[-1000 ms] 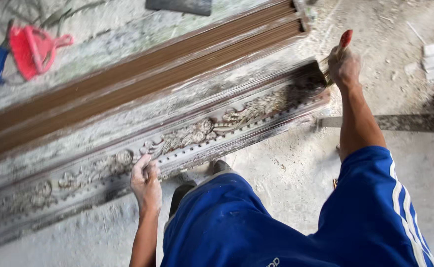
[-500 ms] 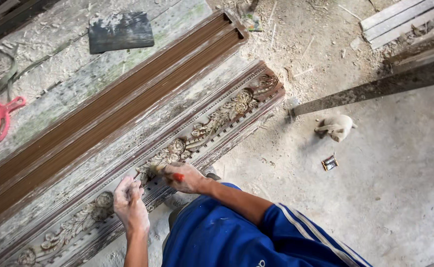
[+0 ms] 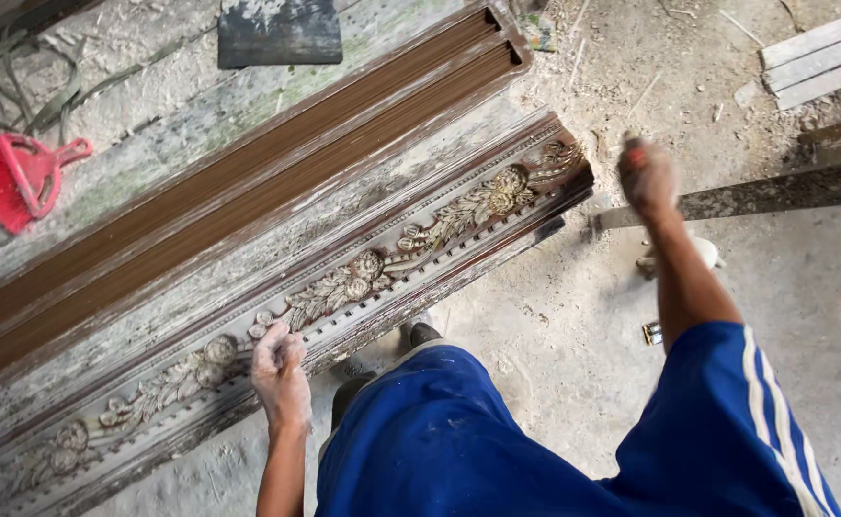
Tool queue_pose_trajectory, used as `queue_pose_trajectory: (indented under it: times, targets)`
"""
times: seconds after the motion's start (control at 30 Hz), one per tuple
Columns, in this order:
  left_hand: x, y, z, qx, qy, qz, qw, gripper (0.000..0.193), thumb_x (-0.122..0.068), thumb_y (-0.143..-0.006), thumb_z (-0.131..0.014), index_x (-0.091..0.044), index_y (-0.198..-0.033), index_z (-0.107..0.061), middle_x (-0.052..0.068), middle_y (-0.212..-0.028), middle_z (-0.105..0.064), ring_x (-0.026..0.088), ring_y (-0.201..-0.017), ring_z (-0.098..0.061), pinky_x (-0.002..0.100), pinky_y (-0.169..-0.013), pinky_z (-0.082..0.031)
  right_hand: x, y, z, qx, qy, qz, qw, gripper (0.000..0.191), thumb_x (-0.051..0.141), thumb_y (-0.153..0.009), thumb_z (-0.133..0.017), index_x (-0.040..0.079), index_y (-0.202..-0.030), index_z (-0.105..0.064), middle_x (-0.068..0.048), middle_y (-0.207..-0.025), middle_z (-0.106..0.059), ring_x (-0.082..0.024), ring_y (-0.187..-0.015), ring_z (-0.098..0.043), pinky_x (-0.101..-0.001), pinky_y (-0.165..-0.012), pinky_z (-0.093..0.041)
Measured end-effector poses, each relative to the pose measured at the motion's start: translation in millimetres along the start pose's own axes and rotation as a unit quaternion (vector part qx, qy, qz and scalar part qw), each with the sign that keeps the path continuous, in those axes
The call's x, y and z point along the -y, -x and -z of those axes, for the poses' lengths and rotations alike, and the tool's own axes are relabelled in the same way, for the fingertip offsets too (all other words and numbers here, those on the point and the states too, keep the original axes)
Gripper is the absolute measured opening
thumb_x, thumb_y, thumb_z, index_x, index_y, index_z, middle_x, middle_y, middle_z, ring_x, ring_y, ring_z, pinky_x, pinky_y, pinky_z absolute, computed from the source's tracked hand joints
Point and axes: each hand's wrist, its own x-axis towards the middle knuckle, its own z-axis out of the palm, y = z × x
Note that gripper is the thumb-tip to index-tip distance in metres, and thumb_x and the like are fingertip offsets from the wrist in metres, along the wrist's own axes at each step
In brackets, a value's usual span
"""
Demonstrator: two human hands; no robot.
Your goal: The person handles white fiber strands in a bucket, opens a gypsum casting powder bag, and scoops powder into a bowl. They then use a paintbrush to apply a gypsum slurry onto ornate plaster molding pieces laid on a workbench, brushing along the carved surfaces.
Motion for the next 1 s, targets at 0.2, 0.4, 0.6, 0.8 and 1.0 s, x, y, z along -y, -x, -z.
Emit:
queue_pose_trajectory:
  times: [0.2, 0.4, 0.6, 0.8, 1.0]
  targets:
    - [3.5, -3.7, 14.4, -0.05, -0.007, 0.031, 0.998, 0.032, -0.01, -0.101, -0.063, 0.0, -0.132, -0.062, 0.005, -0.108, -0.066, 0.01, -0.095, -0.063, 0.026, -0.083, -0.054, 56.4, -56.0, -41.1, 0.052, -0.029, -0.002, 0.998, 0.034, 0.029, -0.116, -0.04, 0.011, -0.102, -0.064, -0.01, -0.075, -0.061, -0.023, -0.062, -0.058, -0.0378, -0.052, -0.041]
    - [-13.3, 5.6, 34.8, -0.12, 0.013, 0.02, 0.992, 0.032, -0.008, -0.1, -0.063, -0.001, -0.132, -0.061, 0.004, -0.108, -0.065, 0.01, -0.096, -0.061, 0.026, -0.083, -0.055, 245.0, 12.2, -138.6, 0.123, 0.025, 0.13, 0.984, 0.022, 0.032, -0.094, -0.066, 0.013, -0.105, -0.067, -0.025, -0.078, -0.066, -0.046, -0.065, -0.064, -0.0562, -0.056, -0.051]
    - [-19.4, 20.9, 83.3, -0.21, 0.059, -0.014, 0.976, 0.028, -0.006, -0.099, -0.064, -0.003, -0.127, -0.062, 0.005, -0.107, -0.066, 0.01, -0.095, -0.063, 0.025, -0.08, -0.054, 405.0, 78.8, -183.5, 0.243, -0.147, 0.187, 0.94, 0.026, 0.03, -0.088, -0.068, 0.016, -0.11, -0.069, -0.021, -0.086, -0.071, -0.044, -0.071, -0.07, -0.0549, -0.061, -0.054]
    - [-16.6, 18.4, 155.3, -0.241, 0.09, -0.016, 0.966, 0.024, -0.006, -0.101, -0.065, -0.001, -0.124, -0.063, 0.006, -0.109, -0.069, 0.01, -0.091, -0.061, 0.025, -0.078, -0.051, 536.6, 131.2, -239.5, 0.304, -0.179, 0.154, 0.923, 0.023, 0.038, -0.092, -0.069, 0.019, -0.103, -0.074, -0.017, -0.076, -0.073, -0.038, -0.071, -0.072, -0.0505, -0.072, -0.056]
    - [-15.6, -3.9, 257.0, -0.25, 0.094, -0.009, 0.964, 0.028, -0.011, -0.101, -0.066, 0.0, -0.126, -0.061, 0.012, -0.11, -0.07, 0.012, -0.096, -0.063, 0.026, -0.083, -0.052, 682.9, 200.1, -280.0, 0.284, -0.252, 0.184, 0.907, 0.025, 0.038, -0.089, -0.069, 0.015, -0.101, -0.072, -0.016, -0.079, -0.074, -0.036, -0.073, -0.073, -0.0477, -0.072, -0.057]
